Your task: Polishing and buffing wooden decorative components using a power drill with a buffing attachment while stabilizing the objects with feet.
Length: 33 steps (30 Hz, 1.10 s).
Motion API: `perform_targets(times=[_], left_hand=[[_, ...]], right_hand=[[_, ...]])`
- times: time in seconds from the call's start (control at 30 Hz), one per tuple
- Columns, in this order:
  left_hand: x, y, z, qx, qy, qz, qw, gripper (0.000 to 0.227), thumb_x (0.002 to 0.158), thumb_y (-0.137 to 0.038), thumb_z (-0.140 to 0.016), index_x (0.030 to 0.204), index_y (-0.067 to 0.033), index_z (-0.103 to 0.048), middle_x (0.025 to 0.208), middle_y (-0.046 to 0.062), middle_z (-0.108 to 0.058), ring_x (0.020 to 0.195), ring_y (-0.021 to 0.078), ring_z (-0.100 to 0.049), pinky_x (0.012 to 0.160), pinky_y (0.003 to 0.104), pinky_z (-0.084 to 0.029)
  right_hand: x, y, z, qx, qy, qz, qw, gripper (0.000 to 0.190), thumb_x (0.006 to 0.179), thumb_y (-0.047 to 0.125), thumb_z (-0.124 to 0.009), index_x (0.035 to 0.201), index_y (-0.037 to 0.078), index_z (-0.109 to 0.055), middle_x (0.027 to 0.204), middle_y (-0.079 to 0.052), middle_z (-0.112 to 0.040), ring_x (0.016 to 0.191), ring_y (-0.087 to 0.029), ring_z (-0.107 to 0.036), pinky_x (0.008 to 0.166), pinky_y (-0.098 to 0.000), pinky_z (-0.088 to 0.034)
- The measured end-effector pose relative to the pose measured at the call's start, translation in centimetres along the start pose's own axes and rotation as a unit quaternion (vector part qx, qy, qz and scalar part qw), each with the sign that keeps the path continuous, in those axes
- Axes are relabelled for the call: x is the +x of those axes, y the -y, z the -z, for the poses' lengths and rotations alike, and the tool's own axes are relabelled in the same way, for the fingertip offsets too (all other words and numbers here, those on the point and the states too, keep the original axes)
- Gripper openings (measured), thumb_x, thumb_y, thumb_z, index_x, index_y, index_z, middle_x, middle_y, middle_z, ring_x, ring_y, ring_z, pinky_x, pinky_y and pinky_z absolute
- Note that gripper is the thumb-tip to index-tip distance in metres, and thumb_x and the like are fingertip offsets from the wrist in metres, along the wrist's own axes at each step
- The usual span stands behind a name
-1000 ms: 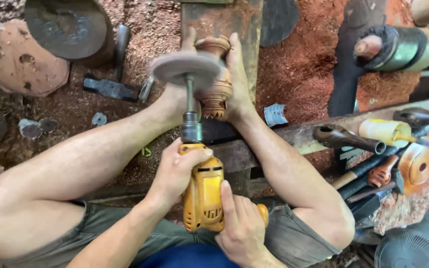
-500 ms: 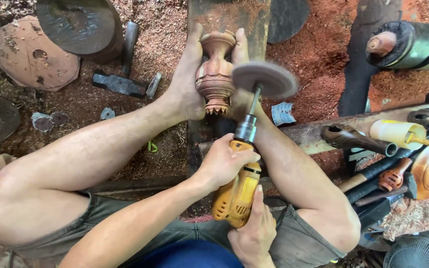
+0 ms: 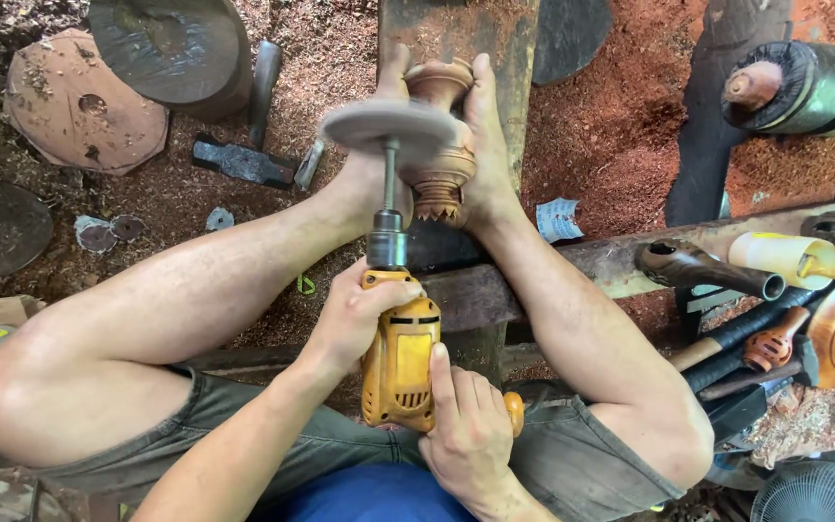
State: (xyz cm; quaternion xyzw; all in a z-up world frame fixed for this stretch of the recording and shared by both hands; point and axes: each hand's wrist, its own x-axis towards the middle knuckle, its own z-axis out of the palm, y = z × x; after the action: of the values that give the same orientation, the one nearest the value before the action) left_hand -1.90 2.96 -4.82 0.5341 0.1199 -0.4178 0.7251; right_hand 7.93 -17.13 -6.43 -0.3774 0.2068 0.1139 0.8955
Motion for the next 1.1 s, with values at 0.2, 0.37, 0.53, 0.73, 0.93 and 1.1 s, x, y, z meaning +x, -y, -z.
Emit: perform_targets(times=[0.2,0.37,0.53,0.73,0.93,1.1], left_hand=[[0.0,0.0,0.9,-0.049,-0.015,0.019,0.999,0.019,0.085,-0.012,-0.072,0.097,-0.0037,-0.060,0.081,0.003,-0.065,0.071,0.0102,-0.064,0.066,0.028,-0.055],[-2.5,-0.9,2.2,-0.003,-0.052,0.006,0.999,0.019,0.085,-0.014,-0.071,0.098,-0.0039,-0.061,0.082,0.002,-0.066,0.074,0.0111,-0.065,0.068,0.029,-0.056],[-6.1,-1.2,4.6,-0.025,-0.107,-0.002,0.994,0.019,0.083,-0.012,-0.070,0.096,-0.0014,-0.061,0.081,0.006,-0.069,0.070,0.0157,-0.066,0.065,0.033,-0.057],[-7.4,-1.2,6.9,0.053,-0.146,-0.039,0.987,0.021,0.083,-0.012,-0.073,0.099,0.0010,-0.066,0.083,0.006,-0.071,0.074,0.0138,-0.067,0.070,0.030,-0.057],[-5.0,-1.8,5.0,-0.007,-0.105,0.011,0.994,0.020,0.085,-0.012,-0.070,0.099,-0.0010,-0.063,0.082,0.006,-0.071,0.070,0.0141,-0.067,0.066,0.031,-0.058],[-3.0,-2.0,2.4,-0.089,-0.058,0.037,0.994,0.017,0.086,-0.011,-0.070,0.097,-0.0030,-0.059,0.079,0.006,-0.067,0.067,0.0153,-0.066,0.061,0.033,-0.057]], right_hand=[[0.2,0.0,-0.1,0.086,0.021,-0.045,0.995,0.072,0.094,0.070,-0.035,0.126,0.009,-0.053,0.113,-0.013,-0.066,0.101,-0.022,-0.074,0.088,-0.0379,-0.065],[-2.1,-4.4,2.8,-0.184,-0.052,0.024,0.981,0.074,0.097,0.064,-0.054,0.139,0.004,-0.044,0.120,-0.019,-0.063,0.104,-0.029,-0.068,0.086,-0.0386,-0.058],[-6.0,-9.7,4.7,-0.604,-0.245,0.177,0.737,0.099,0.087,0.042,-0.082,0.156,0.000,-0.024,0.134,-0.030,-0.059,0.119,-0.043,-0.063,0.099,-0.0480,-0.053],[-5.3,-10.3,8.0,-0.256,-0.271,0.144,0.917,0.070,0.101,0.027,-0.063,0.157,0.003,-0.028,0.106,-0.023,-0.062,0.077,-0.029,-0.066,0.063,-0.0404,-0.056],[-10.5,-7.0,2.5,-0.267,-0.245,-0.028,0.932,0.068,0.093,0.014,-0.056,0.155,0.009,-0.027,0.095,-0.013,-0.068,0.068,-0.019,-0.066,0.059,-0.0339,-0.057],[-21.8,-4.7,-6.7,-0.485,-0.042,-0.058,0.871,0.063,0.087,0.015,-0.071,0.144,0.003,-0.047,0.125,-0.014,-0.067,0.110,-0.022,-0.069,0.090,-0.0350,-0.058]])
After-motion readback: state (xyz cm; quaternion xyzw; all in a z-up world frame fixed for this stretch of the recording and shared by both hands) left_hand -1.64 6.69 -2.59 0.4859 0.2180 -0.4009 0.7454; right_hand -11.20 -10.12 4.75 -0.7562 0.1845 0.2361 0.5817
